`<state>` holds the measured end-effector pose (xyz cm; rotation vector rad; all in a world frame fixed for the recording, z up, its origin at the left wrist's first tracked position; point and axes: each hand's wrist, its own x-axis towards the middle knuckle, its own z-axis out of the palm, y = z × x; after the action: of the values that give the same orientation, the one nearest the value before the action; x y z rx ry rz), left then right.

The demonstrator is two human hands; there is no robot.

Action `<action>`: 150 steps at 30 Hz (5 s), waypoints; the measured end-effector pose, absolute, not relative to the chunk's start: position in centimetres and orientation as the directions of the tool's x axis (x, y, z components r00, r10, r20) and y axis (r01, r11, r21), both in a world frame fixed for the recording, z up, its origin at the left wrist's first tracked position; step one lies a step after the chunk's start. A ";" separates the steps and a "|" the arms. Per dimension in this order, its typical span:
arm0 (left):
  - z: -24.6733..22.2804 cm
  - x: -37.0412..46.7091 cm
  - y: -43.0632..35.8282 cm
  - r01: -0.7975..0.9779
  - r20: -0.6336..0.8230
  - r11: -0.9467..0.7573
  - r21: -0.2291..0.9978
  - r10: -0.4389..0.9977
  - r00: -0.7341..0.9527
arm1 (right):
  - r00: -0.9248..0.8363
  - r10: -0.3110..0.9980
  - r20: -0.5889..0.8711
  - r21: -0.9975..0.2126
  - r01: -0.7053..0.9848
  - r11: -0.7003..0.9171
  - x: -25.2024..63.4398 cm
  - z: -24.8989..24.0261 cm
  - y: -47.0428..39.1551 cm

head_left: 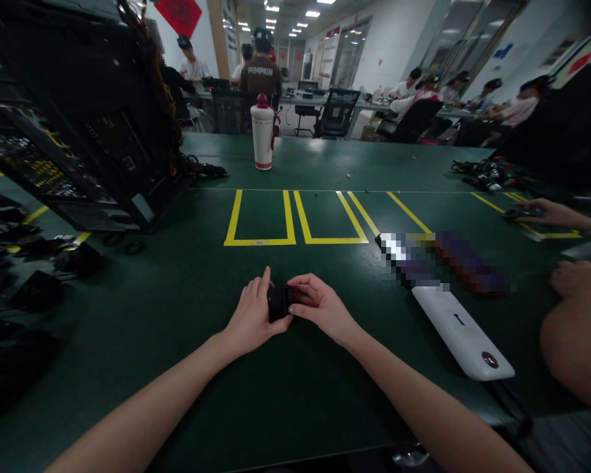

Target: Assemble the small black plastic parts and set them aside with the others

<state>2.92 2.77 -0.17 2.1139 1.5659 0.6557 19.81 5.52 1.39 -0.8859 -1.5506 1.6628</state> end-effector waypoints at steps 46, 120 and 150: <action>-0.5 3.0 2.7 0.766 0.125 -0.248 0.593 0.968 0.216 | -0.496 0.864 -0.084 -0.996 0.036 -0.076 19.5 1.0 5.4; -0.6 3.1 2.4 0.846 0.142 -0.262 0.464 0.965 0.220 | -0.555 0.818 -0.151 -0.987 0.043 -0.153 20.3 0.7 6.1; -0.2 3.4 0.7 0.679 0.130 -0.179 0.712 0.984 0.123 | -0.465 0.877 -0.123 -0.981 0.189 -0.037 20.4 0.0 5.6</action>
<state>3.44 0.68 -0.17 1.9200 1.6020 0.8229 20.36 5.61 0.04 -1.1295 -1.6698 1.5475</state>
